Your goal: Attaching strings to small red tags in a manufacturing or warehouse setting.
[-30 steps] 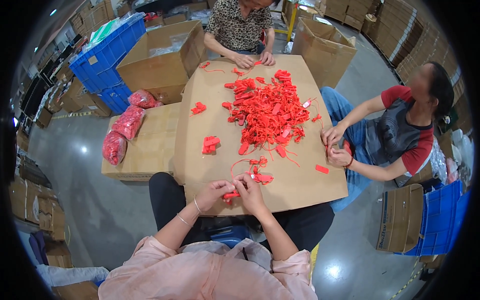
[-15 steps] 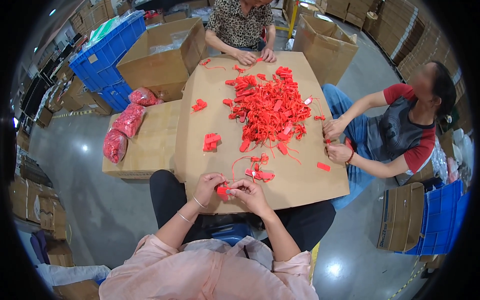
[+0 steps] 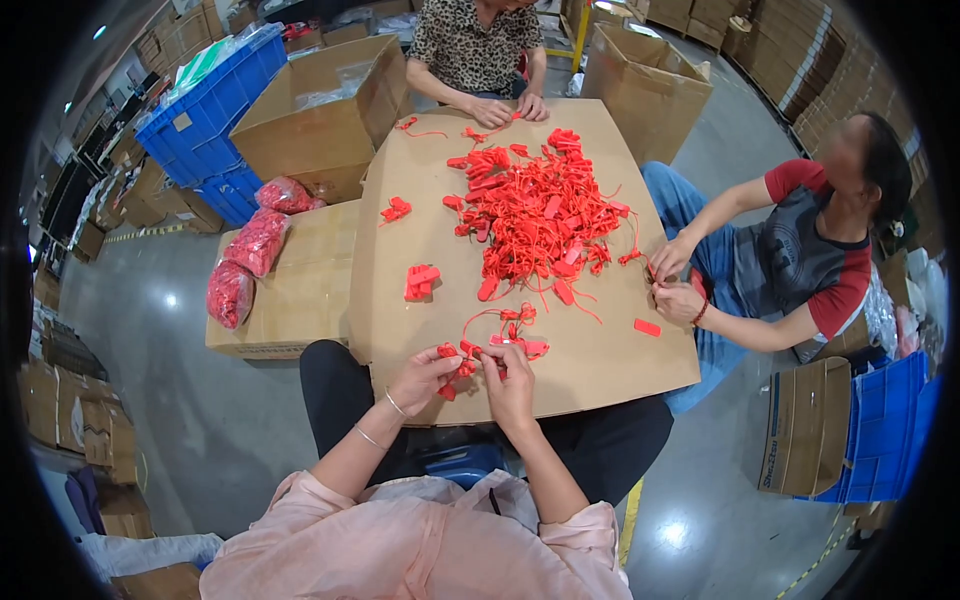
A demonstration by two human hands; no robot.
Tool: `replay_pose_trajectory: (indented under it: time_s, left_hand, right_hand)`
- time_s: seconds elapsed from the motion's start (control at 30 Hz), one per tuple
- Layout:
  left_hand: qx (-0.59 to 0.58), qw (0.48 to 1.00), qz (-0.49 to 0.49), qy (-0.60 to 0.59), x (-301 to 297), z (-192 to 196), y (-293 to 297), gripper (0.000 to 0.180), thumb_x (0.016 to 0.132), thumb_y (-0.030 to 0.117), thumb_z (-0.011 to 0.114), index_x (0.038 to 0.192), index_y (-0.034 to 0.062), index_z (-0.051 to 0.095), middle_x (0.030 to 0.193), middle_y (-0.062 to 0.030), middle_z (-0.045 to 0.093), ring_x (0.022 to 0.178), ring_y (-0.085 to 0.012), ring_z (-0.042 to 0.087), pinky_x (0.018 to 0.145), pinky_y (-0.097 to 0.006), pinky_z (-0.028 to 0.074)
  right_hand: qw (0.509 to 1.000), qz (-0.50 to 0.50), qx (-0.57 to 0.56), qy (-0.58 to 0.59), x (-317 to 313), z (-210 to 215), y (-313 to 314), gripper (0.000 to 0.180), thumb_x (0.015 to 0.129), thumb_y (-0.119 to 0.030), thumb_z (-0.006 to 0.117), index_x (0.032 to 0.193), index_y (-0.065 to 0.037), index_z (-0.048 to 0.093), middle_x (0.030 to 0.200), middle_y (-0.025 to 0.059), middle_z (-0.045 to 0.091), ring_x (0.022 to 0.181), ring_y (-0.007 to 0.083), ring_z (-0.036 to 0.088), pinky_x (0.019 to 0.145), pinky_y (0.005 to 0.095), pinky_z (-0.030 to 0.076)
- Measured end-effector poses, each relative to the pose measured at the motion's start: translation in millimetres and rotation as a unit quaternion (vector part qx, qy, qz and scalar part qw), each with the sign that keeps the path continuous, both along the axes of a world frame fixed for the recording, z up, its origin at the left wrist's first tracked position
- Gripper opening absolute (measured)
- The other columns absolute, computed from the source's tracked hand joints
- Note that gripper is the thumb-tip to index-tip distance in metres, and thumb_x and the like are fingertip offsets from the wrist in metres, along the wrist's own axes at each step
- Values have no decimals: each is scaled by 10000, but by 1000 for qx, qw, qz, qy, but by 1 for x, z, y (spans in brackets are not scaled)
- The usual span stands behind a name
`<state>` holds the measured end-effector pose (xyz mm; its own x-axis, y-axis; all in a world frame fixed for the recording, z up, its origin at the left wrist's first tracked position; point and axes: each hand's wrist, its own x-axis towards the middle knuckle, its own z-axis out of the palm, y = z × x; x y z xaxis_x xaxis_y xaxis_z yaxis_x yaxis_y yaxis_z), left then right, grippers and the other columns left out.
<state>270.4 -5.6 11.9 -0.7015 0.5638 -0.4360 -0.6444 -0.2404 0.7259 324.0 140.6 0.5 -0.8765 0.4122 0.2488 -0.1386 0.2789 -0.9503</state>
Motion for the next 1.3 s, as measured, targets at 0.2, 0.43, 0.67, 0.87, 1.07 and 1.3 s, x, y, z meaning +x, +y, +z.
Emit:
replay_pose_trajectory:
  time_s: [0.2,0.43,0.67,0.87,1.07,1.3]
  left_hand:
    - [42,992,113,-23,5,-2,16,127,833,120,593,937,59,553,813,-32,606,645,-95,557,626,-220,474]
    - [-4,992,108,62,-6,-11,5,113,825,112,602,901,73,527,757,-27,593,640,-97,574,600,-231,484]
    - [-126,976,66,162,-3,-9,7,180,817,121,619,954,38,536,760,-32,597,645,-77,566,602,-214,476]
    - [-100,967,-9,236,-17,-7,-6,239,795,95,637,1002,1,565,754,-11,596,622,-58,541,562,-192,447]
    - [-124,973,-3,197,-20,-1,-9,179,803,49,605,966,-20,577,763,-43,606,639,-89,557,611,-221,474]
    - [-104,978,69,166,-24,-5,-22,174,810,71,612,947,-25,566,709,-34,586,588,-74,534,533,-200,446]
  right_hand:
    - [964,64,-257,-27,-1,-6,-15,175,817,23,571,991,26,563,915,21,540,781,78,553,705,196,460]
    - [941,157,-297,-41,-5,1,-9,276,753,19,648,1014,18,558,966,60,520,804,100,565,689,210,476]
    - [970,87,-220,-48,-13,-8,-2,166,817,-9,583,979,20,561,831,29,593,717,77,569,659,196,471]
    - [912,163,-356,-118,-13,2,1,195,799,-30,605,985,14,562,847,40,585,705,77,566,651,217,471]
    - [967,141,187,-99,-6,-26,-1,325,699,-123,693,978,-24,560,862,96,504,668,174,533,617,296,444]
    - [966,170,78,-178,-4,-28,-6,295,707,-118,697,945,-8,562,744,63,558,620,146,528,580,281,450]
